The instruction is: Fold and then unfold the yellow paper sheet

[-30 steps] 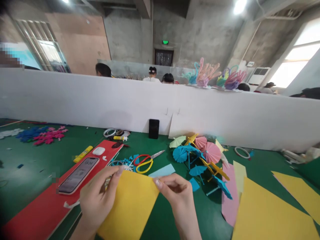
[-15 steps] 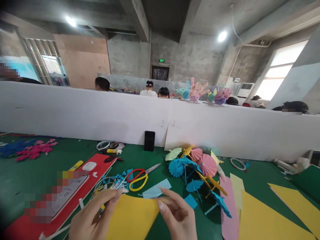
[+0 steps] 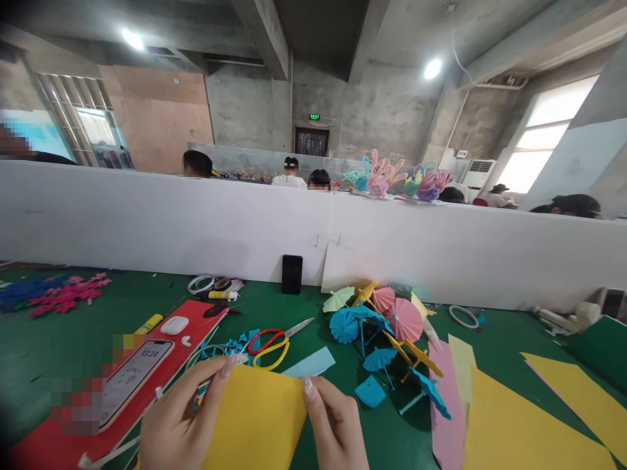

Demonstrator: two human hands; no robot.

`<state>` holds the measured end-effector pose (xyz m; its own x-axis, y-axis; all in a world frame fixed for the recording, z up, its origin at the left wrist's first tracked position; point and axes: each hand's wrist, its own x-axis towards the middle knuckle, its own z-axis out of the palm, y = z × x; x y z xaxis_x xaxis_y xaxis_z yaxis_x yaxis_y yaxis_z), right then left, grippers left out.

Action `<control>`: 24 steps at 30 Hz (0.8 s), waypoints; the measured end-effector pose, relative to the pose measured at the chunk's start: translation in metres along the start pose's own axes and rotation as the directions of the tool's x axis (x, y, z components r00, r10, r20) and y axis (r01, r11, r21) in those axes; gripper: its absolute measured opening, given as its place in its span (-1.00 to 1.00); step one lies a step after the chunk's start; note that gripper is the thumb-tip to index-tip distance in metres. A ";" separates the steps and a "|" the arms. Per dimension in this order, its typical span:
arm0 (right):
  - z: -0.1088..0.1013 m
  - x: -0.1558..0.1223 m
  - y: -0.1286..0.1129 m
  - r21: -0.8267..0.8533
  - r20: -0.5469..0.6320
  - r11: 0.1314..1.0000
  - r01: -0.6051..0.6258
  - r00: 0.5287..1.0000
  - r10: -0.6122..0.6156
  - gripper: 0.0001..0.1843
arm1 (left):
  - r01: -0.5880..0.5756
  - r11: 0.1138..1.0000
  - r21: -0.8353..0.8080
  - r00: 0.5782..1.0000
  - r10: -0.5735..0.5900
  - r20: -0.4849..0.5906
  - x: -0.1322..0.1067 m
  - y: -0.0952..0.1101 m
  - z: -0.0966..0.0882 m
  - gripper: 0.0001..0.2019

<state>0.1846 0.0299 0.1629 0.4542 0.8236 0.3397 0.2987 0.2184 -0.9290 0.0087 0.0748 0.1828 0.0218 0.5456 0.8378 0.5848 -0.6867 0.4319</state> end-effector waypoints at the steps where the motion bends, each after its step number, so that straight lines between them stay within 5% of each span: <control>1: 0.001 0.005 -0.003 -0.005 0.073 1.000 0.029 0.997 -0.028 -0.54 | 0.028 1.000 -0.006 0.999 -0.028 -0.017 0.001 0.000 0.001 -0.93; 3: 0.002 0.015 -0.010 0.007 0.180 0.996 0.084 0.980 -0.084 -0.51 | 0.068 0.997 -0.025 0.996 -0.069 -0.051 0.004 0.000 0.006 -0.93; 7: 0.003 0.029 -0.012 0.042 0.156 0.994 0.104 0.982 -0.110 -0.53 | 0.086 0.994 -0.065 0.995 -0.089 -0.052 0.012 0.000 0.023 -0.89; 13: -0.001 0.040 -0.003 0.144 0.405 0.984 -0.104 0.914 0.037 -0.56 | 0.295 0.933 -0.206 0.950 -0.310 -0.042 0.019 -0.001 0.041 -0.85; 18: -0.006 0.049 0.001 0.136 0.377 0.980 -0.146 0.922 0.085 -0.56 | 0.275 0.938 -0.212 0.960 -0.280 0.009 0.019 -0.002 0.047 -0.86; 24: -0.002 0.055 0.007 0.175 0.540 0.958 -0.227 0.836 0.099 -0.61 | 0.311 0.932 -0.187 0.948 -0.319 -0.013 0.018 -0.012 0.051 -0.86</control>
<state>0.2138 0.0758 0.1754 -0.0441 0.9927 0.1121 0.0363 0.1137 -0.9928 0.0430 0.1176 0.1753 -0.1766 0.7297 0.6605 0.4000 -0.5600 0.7256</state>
